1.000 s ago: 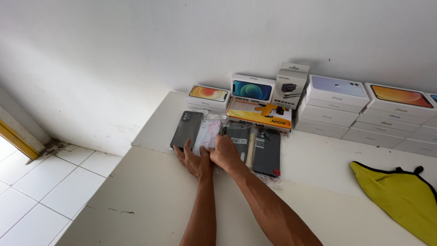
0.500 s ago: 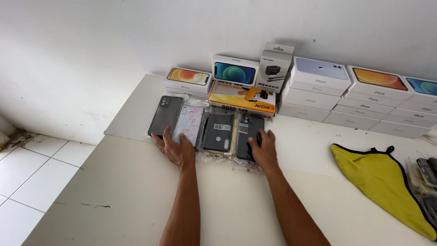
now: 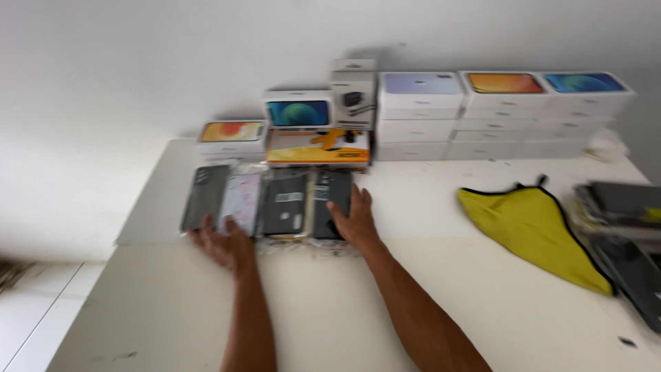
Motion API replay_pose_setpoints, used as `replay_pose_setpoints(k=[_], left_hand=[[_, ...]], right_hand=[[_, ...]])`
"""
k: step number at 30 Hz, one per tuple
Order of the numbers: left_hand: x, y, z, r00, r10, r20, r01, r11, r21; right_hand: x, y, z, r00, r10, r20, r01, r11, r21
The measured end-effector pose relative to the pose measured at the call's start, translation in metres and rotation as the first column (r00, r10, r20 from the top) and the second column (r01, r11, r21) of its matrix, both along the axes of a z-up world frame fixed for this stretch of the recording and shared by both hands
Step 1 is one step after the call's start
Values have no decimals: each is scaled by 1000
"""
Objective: The person is cleaning individual phone cases with a yellow cloth and then carefully sliding them into clear plastic packaging sleeves.
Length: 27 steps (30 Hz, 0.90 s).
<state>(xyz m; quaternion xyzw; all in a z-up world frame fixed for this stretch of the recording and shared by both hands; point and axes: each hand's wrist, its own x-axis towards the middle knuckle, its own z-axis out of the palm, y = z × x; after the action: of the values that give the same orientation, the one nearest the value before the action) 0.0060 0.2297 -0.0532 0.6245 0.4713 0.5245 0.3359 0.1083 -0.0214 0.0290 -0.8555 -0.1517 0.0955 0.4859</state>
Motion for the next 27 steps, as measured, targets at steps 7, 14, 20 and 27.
replay_pose_setpoints(k=[7,14,20,27], left_hand=[[2,42,-41,999,52,-17,-46,966,256],[-4,-54,79,994,-72,-83,110,667,737],[11,-167,89,839,-465,-282,482,396,782],[52,-337,86,462,-777,-428,726,54,686]], right_hand=[[7,-43,-11,996,-70,-56,77,988,131],[-21,-147,-8,978,195,-79,-198,980,-22],[-62,-253,36,935,314,-163,-344,913,-219],[-79,-355,7,970,216,107,-195,964,-179]])
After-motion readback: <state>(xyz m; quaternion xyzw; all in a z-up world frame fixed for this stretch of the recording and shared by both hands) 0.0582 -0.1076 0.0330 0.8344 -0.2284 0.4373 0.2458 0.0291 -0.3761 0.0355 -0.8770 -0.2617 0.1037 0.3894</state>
